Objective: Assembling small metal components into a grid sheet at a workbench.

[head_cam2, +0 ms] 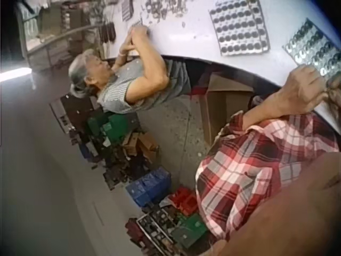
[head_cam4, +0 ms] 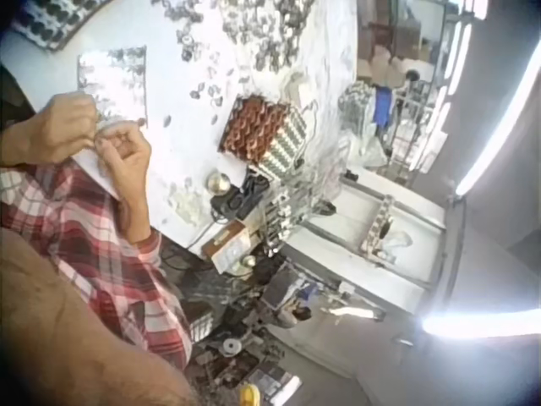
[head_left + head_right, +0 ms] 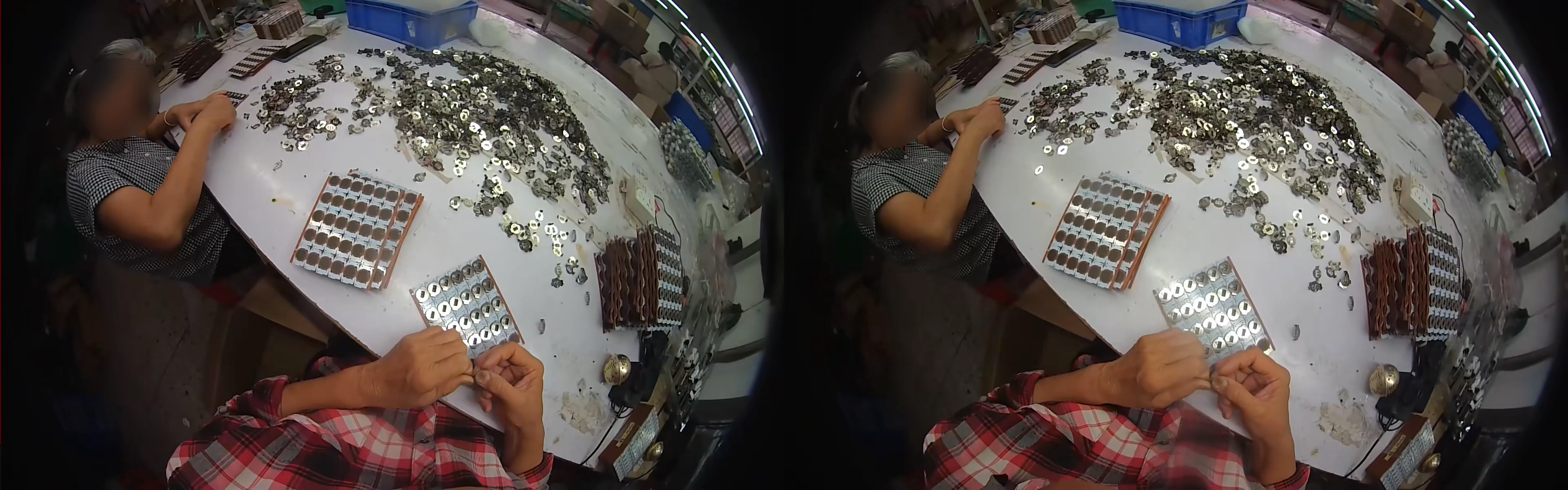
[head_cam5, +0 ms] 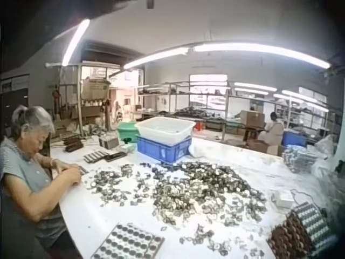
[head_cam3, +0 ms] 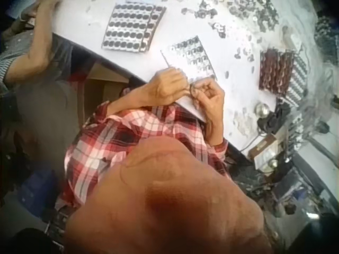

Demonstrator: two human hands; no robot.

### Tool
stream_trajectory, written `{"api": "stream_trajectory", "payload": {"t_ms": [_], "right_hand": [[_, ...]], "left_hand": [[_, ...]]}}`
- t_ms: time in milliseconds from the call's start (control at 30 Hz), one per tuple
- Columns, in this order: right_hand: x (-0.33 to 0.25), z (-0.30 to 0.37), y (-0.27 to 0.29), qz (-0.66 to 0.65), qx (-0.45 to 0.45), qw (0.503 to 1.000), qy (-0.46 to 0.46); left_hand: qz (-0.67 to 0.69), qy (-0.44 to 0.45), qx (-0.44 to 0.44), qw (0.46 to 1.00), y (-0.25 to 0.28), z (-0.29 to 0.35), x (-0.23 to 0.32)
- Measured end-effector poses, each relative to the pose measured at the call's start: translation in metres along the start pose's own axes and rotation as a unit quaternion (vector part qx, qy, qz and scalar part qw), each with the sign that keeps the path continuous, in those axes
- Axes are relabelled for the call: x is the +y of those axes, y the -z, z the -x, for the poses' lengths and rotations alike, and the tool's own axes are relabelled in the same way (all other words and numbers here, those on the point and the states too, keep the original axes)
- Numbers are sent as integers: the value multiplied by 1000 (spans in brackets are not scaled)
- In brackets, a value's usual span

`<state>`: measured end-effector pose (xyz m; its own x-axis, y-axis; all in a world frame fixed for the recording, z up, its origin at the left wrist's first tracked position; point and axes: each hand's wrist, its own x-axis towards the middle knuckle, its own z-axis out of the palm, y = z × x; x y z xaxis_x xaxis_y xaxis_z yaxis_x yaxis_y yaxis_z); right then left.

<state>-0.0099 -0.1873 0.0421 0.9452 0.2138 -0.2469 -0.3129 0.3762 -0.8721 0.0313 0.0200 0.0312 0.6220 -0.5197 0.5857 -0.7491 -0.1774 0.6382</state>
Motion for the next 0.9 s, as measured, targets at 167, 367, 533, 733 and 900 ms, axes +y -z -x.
{"api": "stream_trajectory", "payload": {"t_ms": [167, 367, 533, 733, 900], "right_hand": [[2, -6, 1, -53, 24, 998, 2], [10, -8, -8, -28, 62, 994, 88], [18, -1, -14, 49, 121, 980, 150], [13, 2, -5, 106, 116, 981, 112], [4, 7, -1, 136, 80, 986, 57]], "left_hand": [[36, 20, -11, 999, -1, -4, -5], [17, 44, 34, 998, -7, -6, -3], [-14, 56, 40, 998, -14, -1, -1], [6, 67, 36, 997, -20, 4, 0], [-14, 42, 34, 998, -24, 9, -6]]}}
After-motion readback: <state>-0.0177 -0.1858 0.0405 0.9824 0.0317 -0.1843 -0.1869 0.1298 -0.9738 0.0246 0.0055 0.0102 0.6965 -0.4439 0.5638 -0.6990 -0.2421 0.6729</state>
